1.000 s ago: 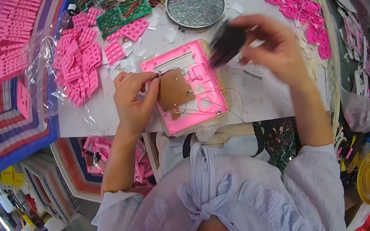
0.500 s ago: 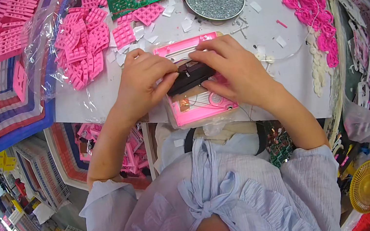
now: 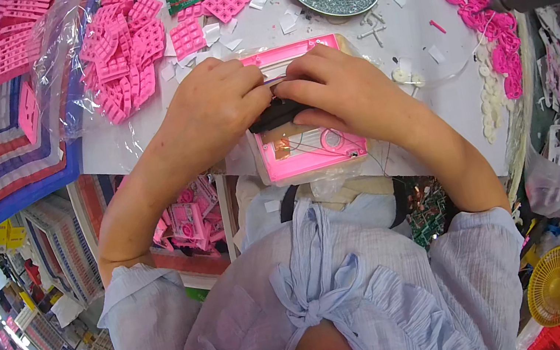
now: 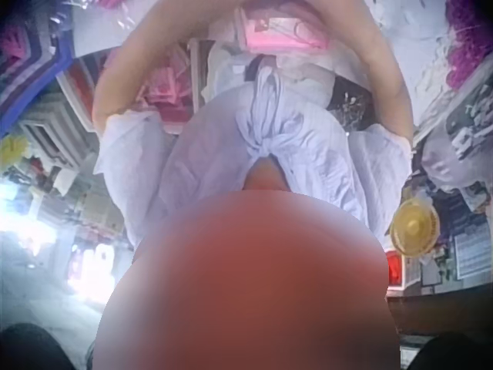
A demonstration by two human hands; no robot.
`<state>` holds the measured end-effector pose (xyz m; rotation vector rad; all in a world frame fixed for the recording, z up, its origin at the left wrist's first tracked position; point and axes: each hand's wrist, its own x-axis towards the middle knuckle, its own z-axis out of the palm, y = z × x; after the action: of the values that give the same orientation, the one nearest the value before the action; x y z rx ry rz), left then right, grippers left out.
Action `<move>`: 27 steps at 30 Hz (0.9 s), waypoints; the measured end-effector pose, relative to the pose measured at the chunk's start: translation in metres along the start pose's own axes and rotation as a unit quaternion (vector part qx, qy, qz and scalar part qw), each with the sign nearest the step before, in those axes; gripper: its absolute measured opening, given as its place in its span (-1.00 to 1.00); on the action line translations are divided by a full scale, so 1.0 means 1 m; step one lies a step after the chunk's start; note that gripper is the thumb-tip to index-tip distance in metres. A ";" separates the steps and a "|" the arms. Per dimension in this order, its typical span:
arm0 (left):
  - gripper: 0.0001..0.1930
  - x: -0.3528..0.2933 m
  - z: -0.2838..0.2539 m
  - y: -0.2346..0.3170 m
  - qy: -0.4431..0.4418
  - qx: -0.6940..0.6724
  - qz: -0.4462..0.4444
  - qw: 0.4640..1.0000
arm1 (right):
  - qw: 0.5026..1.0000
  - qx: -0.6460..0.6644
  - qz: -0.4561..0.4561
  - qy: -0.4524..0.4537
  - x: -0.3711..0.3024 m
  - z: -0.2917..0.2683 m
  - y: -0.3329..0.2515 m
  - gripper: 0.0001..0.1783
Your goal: Assembling electronic components and screws into a pink toy house casing.
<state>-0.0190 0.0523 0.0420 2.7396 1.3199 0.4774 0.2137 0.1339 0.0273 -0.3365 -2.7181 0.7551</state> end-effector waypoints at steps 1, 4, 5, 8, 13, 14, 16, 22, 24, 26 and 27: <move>-0.85 0.000 0.000 0.002 -0.003 0.007 -0.002 1.000 | 1.000 -0.011 -0.005 -0.007 0.002 -0.001 -0.001 -0.51; -0.84 -0.006 -0.001 0.009 -0.021 -0.003 -0.027 0.999 | 1.000 -0.022 0.010 -0.017 0.006 -0.003 -0.008 -0.54; -0.84 -0.008 0.000 0.010 -0.028 -0.011 -0.037 0.999 | 1.000 -0.024 0.010 -0.016 0.006 -0.003 -0.008 -0.54; -0.85 -0.013 0.006 0.009 0.021 -0.159 -0.141 0.977 | 1.000 -0.024 0.012 -0.008 0.005 -0.001 -0.008 -0.55; -0.83 0.002 0.005 -0.002 -0.045 -0.308 -0.289 0.905 | 0.999 -0.024 0.030 -0.001 0.004 0.001 -0.012 -0.57; -0.82 0.004 0.005 -0.003 -0.058 -0.317 -0.298 0.899 | 0.999 -0.034 0.028 0.001 0.004 0.001 -0.014 -0.58; -0.82 0.005 0.006 -0.006 -0.057 -0.336 -0.298 0.892 | 0.998 -0.055 0.026 0.004 0.004 0.001 -0.017 -0.59; -0.80 0.006 0.015 -0.013 -0.043 -0.297 -0.236 0.924 | 0.973 -0.216 0.082 0.022 0.004 0.008 -0.052 -0.59; -0.80 0.008 0.013 -0.016 -0.058 -0.326 -0.234 0.914 | 0.974 -0.212 0.075 0.008 0.003 0.006 -0.049 -0.58; -0.81 0.011 0.008 -0.018 -0.083 -0.360 -0.237 0.898 | 0.977 -0.199 0.073 0.006 0.002 0.006 -0.047 -0.57; -0.81 0.012 0.008 -0.019 -0.088 -0.360 -0.241 0.897 | 0.977 -0.199 0.073 0.007 0.002 0.006 -0.046 -0.56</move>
<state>-0.0238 0.0744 0.0341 1.7442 1.3506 0.5185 0.2033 0.0930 0.0473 -0.6310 -2.8420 0.2301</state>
